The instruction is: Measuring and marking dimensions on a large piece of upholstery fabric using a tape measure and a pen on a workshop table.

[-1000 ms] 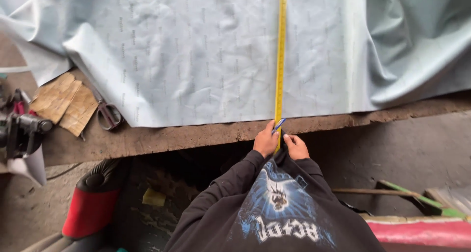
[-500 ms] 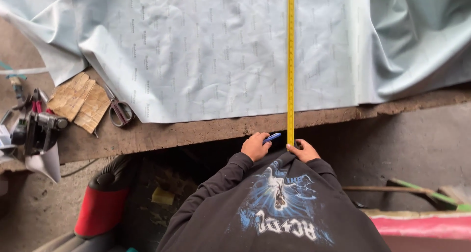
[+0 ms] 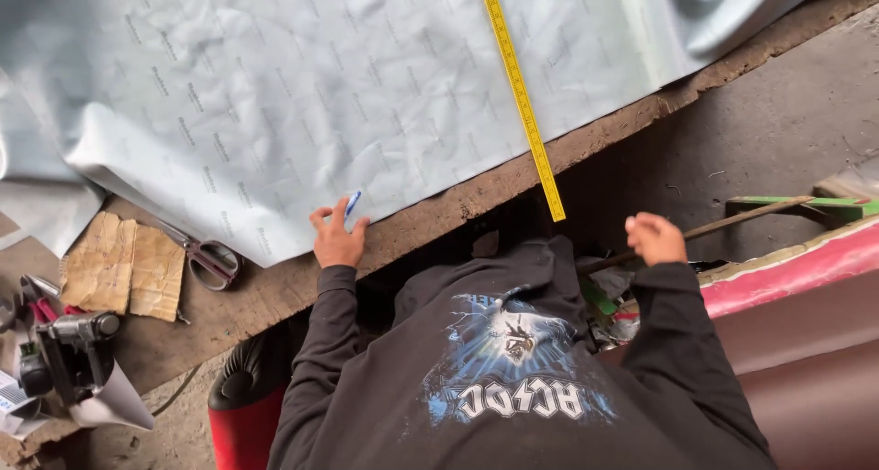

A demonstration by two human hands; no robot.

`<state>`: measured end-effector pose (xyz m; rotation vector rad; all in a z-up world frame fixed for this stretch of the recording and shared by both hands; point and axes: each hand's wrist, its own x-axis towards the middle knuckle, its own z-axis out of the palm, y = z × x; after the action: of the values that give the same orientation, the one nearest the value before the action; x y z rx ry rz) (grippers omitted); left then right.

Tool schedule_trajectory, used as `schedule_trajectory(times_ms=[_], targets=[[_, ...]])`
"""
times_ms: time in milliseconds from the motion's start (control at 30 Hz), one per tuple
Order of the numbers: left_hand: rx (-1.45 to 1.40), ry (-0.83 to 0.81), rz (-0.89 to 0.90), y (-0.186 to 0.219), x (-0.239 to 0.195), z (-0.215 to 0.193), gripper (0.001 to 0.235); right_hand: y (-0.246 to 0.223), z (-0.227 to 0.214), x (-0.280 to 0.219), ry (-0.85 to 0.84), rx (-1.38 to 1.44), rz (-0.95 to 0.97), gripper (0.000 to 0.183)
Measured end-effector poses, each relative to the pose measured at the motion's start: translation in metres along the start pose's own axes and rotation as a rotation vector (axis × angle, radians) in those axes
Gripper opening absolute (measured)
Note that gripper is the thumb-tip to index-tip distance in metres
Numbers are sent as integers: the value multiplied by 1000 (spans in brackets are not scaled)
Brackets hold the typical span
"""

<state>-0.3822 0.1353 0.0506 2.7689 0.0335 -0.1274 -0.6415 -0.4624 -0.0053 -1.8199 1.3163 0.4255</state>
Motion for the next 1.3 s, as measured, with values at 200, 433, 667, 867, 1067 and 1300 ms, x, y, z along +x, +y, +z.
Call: schedule_trajectory(times_ms=[200,433,667,867,1067,1300], targets=[[2,-131,129,-18,6,7,49,-150,3,71,164,591,-160,64],[36,-81,212,-18,0,18,31,-231,18,157,325,552,28,61],[66,-31,397,-17,4,27,37,-253,4,139,495,608,249,25],[54,-10,334,-4,3,24,23,-259,-12,98,365,654,-60,32],[24,-56,305,-5,6,25,24,-260,-23,124,387,580,2,40],[15,-143,260,1,11,11,12,-245,-52,186,511,484,60,41]])
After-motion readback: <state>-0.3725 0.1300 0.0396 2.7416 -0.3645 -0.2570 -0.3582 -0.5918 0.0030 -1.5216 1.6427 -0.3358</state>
